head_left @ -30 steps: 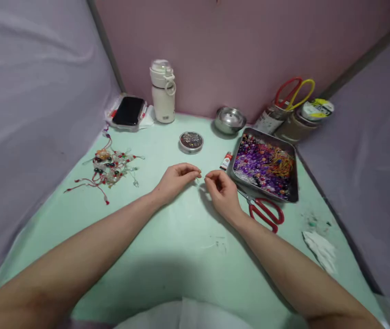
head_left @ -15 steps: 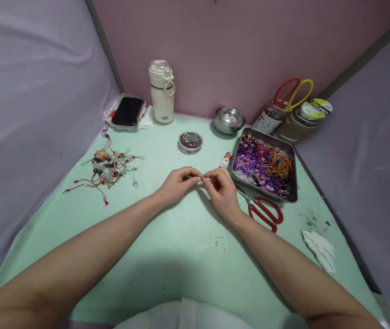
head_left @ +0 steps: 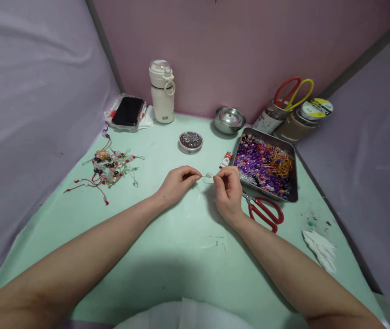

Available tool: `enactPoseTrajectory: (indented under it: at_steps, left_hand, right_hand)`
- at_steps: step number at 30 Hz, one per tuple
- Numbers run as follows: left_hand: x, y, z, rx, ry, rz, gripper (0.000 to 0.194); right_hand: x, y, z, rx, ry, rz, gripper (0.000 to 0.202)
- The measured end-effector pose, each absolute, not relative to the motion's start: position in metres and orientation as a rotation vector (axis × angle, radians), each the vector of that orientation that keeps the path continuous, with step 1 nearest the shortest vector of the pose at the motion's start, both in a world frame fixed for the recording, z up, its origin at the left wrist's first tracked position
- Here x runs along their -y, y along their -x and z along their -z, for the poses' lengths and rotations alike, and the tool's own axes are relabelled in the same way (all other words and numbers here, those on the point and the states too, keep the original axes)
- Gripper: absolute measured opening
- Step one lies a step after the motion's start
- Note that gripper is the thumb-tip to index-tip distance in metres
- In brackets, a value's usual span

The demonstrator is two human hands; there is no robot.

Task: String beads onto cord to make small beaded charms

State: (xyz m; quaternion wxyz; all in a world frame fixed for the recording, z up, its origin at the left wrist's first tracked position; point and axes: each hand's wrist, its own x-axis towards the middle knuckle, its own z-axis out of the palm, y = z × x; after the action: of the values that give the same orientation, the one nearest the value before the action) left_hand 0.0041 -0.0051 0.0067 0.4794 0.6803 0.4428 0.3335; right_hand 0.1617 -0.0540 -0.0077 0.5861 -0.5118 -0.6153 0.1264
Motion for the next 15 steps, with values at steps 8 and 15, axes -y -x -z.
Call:
enactPoseTrajectory:
  at_steps: [8, 15]
  left_hand:
    - [0.002, -0.001, -0.007, -1.021, -1.613, -0.804, 0.013]
    - [0.002, 0.002, -0.012, -0.815, -1.346, -0.718, 0.016]
  right_hand:
    - [0.051, -0.163, 0.013, 1.395, 1.172, -0.436, 0.007]
    - [0.049, -0.163, 0.019, 1.305, 1.237, -0.727, 0.006]
